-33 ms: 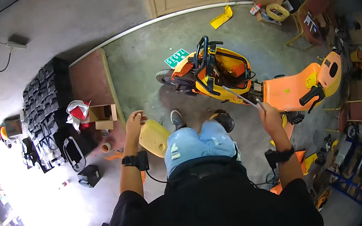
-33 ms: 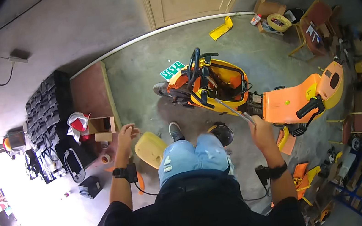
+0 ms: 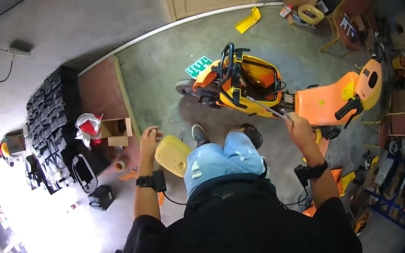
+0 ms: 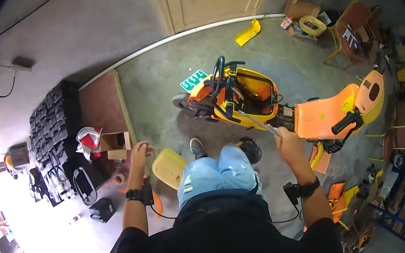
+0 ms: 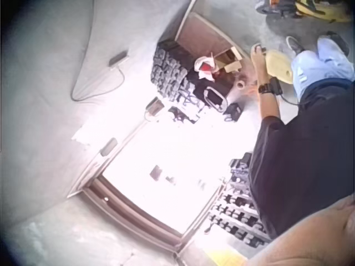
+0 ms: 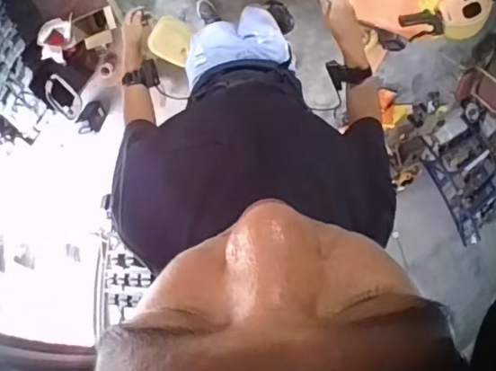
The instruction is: Using various tools to work on the internal components of a yellow electric scooter.
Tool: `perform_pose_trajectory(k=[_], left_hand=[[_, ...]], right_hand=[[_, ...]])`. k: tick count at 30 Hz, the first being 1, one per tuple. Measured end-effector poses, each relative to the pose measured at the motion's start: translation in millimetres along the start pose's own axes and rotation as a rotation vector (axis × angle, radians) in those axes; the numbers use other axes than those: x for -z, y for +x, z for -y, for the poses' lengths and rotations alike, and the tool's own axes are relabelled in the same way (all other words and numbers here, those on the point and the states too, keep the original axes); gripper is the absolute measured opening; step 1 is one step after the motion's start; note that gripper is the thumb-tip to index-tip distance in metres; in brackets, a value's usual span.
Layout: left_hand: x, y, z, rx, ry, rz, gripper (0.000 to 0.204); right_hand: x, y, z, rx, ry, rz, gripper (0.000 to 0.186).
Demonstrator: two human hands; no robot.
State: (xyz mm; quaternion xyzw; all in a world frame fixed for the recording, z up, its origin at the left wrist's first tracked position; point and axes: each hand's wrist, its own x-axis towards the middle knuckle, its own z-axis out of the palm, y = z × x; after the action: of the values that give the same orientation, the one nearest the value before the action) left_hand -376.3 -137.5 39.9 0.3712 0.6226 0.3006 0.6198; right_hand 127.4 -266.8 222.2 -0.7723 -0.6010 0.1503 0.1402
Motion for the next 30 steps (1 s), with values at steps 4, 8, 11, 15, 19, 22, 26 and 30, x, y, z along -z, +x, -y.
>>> perform_pose_trajectory(k=[4, 8, 11, 15, 19, 22, 26, 30], left_hand=[[60.4, -12.1, 68.8, 0.116, 0.36, -0.097, 0.025], [127.1, -74.6, 163.6, 0.572, 0.565, 0.07, 0.026], [146.1, -121.1, 193.0, 0.746, 0.523, 0.119, 0.025], [125.8, -128.3, 169.1, 0.878, 0.413, 0.039, 0.025], [95.8, -68.8, 108.0, 0.851, 0.354, -0.035, 0.025], [88.1, -5.6, 45.2, 0.208, 0.742, 0.198, 0.028], [69.0, 71.1, -45.3, 0.111, 0.692, 0.003, 0.027], [37.0, 112.5, -102.5, 0.143, 0.432, -0.015, 0.028]], right_hand=[[-15.4, 55.7, 27.2, -0.02, -0.017, 0.06, 0.021], [-30.9, 88.5, 30.3, 0.011, -0.033, 0.135, 0.024], [-38.2, 105.5, 27.0, 0.03, -0.071, 0.196, 0.022], [-40.1, 132.2, 20.8, -0.009, -0.065, 0.221, 0.02], [-35.9, 149.7, 11.8, -0.05, -0.007, 0.255, 0.019], [-34.0, 153.7, 4.2, -0.064, 0.017, 0.272, 0.019], [-34.1, 156.6, -3.6, -0.103, 0.035, 0.308, 0.02], [-34.9, 155.9, -4.7, -0.155, -0.004, 0.287, 0.022]])
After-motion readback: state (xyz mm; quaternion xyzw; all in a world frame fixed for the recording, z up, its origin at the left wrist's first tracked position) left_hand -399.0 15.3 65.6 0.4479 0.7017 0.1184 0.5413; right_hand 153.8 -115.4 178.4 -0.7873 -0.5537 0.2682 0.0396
